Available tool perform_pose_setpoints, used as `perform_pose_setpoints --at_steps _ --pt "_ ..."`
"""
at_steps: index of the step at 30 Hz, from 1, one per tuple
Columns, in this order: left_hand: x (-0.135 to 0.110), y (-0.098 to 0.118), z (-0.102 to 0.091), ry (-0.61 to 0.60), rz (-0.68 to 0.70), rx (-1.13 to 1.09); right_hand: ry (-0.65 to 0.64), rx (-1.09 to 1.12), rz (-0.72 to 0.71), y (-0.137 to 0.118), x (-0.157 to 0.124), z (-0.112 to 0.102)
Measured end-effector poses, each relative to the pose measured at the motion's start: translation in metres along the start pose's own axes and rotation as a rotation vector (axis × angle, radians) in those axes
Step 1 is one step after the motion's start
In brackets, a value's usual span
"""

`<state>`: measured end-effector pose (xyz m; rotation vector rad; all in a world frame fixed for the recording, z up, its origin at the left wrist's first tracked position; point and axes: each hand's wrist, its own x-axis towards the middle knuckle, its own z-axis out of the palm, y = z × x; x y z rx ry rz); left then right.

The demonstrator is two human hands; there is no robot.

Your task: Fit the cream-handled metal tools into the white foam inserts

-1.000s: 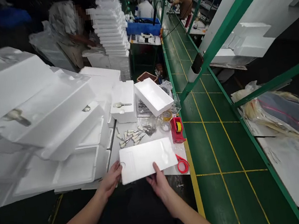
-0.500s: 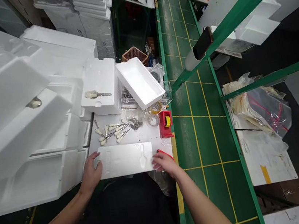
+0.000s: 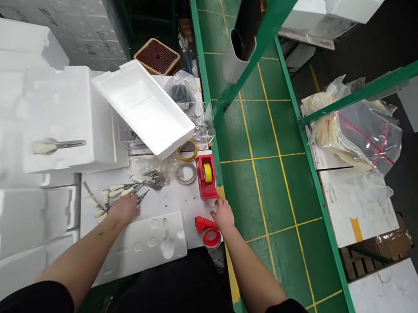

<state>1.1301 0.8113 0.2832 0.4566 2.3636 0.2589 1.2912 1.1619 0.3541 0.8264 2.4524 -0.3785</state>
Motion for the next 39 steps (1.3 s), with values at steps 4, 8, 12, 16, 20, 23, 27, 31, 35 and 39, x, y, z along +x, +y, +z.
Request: perform_pose_setpoints --at_steps 4,8,12,16,20,23,27,31,35,39 --pt "0.004 0.003 -0.004 -0.036 0.023 0.075 -0.028 0.059 -0.071 0.020 0.008 -0.008" --pt "0.003 -0.007 -0.018 -0.036 0.083 0.112 -0.008 0.184 -0.109 0.031 -0.014 -0.021" --pt "0.007 -0.005 -0.023 -0.019 0.171 0.105 -0.023 0.626 -0.166 0.023 -0.047 -0.030" --pt "0.017 0.007 -0.009 -0.018 0.196 0.057 -0.044 0.835 -0.187 0.001 -0.081 -0.028" --pt "0.027 0.006 -0.004 0.005 0.161 -0.024 -0.106 0.878 -0.176 -0.018 -0.110 -0.018" --pt "0.018 0.001 -0.023 0.071 0.182 -0.129 -0.096 0.852 -0.180 -0.034 -0.125 -0.011" --pt "-0.042 -0.003 -0.076 0.235 0.288 -0.294 -0.159 0.969 -0.183 -0.074 -0.140 -0.014" --pt "-0.158 -0.003 -0.133 0.392 0.498 -0.497 -0.363 1.034 -0.221 -0.140 -0.170 -0.040" --pt "-0.262 0.001 -0.149 0.474 0.866 -0.407 -0.705 1.042 -0.334 -0.196 -0.222 -0.060" --pt "-0.312 -0.002 -0.125 0.539 1.005 -0.337 -1.187 1.286 -0.372 -0.222 -0.263 -0.051"
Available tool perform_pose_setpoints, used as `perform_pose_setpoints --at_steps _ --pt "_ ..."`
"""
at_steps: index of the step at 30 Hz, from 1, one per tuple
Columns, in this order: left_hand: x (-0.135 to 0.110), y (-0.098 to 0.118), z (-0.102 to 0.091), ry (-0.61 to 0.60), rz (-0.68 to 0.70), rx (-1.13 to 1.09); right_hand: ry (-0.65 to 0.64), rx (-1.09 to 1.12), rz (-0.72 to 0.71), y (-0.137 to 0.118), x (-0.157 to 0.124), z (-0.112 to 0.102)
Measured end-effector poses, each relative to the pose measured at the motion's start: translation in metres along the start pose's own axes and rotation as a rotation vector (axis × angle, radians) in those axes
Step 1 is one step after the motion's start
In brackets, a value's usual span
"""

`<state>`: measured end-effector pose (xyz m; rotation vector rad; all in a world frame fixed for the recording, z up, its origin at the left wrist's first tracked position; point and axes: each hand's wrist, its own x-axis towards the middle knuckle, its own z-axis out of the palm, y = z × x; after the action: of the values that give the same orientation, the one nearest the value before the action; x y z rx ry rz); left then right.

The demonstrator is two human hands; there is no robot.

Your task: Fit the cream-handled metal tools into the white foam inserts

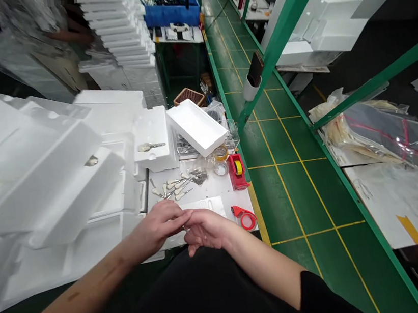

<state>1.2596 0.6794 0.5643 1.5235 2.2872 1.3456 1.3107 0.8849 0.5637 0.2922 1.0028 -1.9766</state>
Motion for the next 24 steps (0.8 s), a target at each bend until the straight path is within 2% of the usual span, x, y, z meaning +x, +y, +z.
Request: perform_pose_setpoints --at_steps 3,5,9,12,14,16,18,19,21,24 --pt "-0.026 0.013 0.009 0.088 0.035 -0.058 -0.177 0.147 0.030 0.015 0.009 0.012" --pt "-0.042 0.020 0.014 0.064 0.008 0.033 -0.219 0.148 0.023 0.022 0.014 0.015" --pt "-0.061 0.025 0.022 -0.140 -0.097 0.269 -0.194 0.133 0.113 0.036 0.022 0.016" --pt "-0.064 0.017 0.028 -0.242 -0.211 0.171 -0.139 0.173 0.163 0.044 0.025 0.008" --pt "-0.064 0.008 0.033 -0.227 -0.316 0.018 -0.117 0.142 0.219 0.041 0.030 -0.003" --pt "-0.067 0.000 0.039 -0.140 -0.458 -0.118 -0.072 -0.031 0.356 0.026 0.039 -0.019" --pt "-0.077 -0.006 0.049 -0.008 -0.663 -0.252 0.095 -0.365 0.402 -0.003 0.055 -0.035" --pt "-0.085 -0.008 0.055 0.063 -0.774 -0.336 0.221 -0.579 0.351 -0.021 0.066 -0.043" --pt "-0.105 -0.012 0.072 0.186 -0.971 -0.551 0.472 -0.962 0.139 -0.066 0.089 -0.055" --pt "-0.133 -0.014 0.102 0.450 -1.224 -0.720 0.693 -1.294 -0.137 -0.137 0.126 -0.069"
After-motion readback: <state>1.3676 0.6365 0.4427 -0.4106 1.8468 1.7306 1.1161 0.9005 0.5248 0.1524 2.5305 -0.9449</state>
